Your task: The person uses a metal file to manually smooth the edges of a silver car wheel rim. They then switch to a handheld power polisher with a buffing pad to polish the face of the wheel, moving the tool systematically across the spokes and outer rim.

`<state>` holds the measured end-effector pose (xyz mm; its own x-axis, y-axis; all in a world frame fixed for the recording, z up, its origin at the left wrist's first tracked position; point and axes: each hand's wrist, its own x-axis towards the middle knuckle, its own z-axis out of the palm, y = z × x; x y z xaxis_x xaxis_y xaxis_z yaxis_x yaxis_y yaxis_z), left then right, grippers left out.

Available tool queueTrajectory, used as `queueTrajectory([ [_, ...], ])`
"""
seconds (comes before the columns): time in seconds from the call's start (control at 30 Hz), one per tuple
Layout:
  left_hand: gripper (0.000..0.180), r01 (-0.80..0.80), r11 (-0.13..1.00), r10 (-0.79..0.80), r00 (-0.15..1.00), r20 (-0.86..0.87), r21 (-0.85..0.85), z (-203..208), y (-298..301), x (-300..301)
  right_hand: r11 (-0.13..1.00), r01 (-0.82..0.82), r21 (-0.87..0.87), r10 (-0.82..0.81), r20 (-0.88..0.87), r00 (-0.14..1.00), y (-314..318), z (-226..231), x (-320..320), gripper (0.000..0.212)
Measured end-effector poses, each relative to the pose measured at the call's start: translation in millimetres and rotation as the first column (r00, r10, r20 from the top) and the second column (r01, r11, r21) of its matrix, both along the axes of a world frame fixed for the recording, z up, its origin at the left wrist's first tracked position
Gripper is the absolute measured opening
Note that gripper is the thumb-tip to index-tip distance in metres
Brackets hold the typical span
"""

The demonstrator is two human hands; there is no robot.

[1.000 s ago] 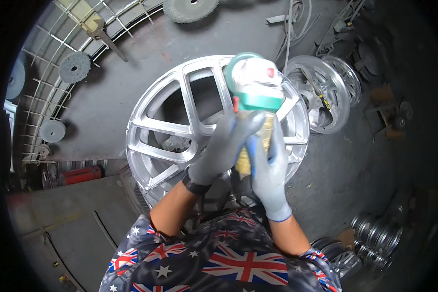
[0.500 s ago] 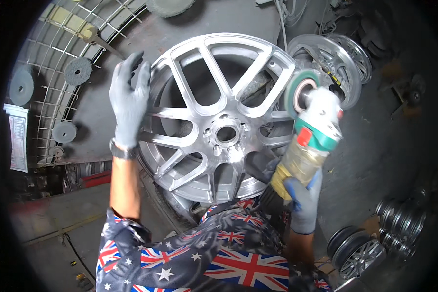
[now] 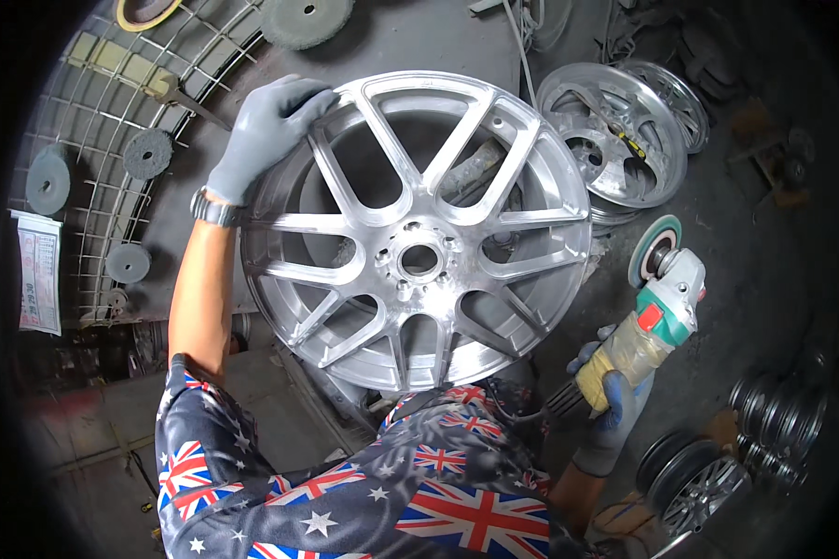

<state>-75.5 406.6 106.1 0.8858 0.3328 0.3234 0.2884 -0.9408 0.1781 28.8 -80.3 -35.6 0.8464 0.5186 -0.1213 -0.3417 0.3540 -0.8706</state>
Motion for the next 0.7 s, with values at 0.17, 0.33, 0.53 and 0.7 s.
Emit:
queueTrajectory([
  [0.17, 0.025, 0.035, 0.992, -0.035, 0.999, -0.002, 0.124, -5, 0, 10, 0.997, -0.077, 0.001, 0.077, 0.036, 0.996, 0, 2, 16, 0.078],
  [0.33, 0.025, -0.101, 0.975, 0.091, 0.994, 0.058, 0.197, -9, -13, -23, 0.993, -0.114, 0.033, 0.111, 0.068, 0.991, 5, 13, 30, 0.08],
  [0.53, 0.019, -0.408, 0.909, 0.416, 0.873, 0.253, -0.086, -35, -34, -111, 0.971, -0.214, 0.103, 0.205, 0.093, 0.974, 22, 21, 58, 0.079],
  [0.7, 0.02, -0.644, 0.665, 0.745, 0.612, 0.268, -0.377, -67, -99, -190, 0.947, -0.305, 0.105, 0.294, 0.109, 0.95, 55, 44, 71, 0.074],
])
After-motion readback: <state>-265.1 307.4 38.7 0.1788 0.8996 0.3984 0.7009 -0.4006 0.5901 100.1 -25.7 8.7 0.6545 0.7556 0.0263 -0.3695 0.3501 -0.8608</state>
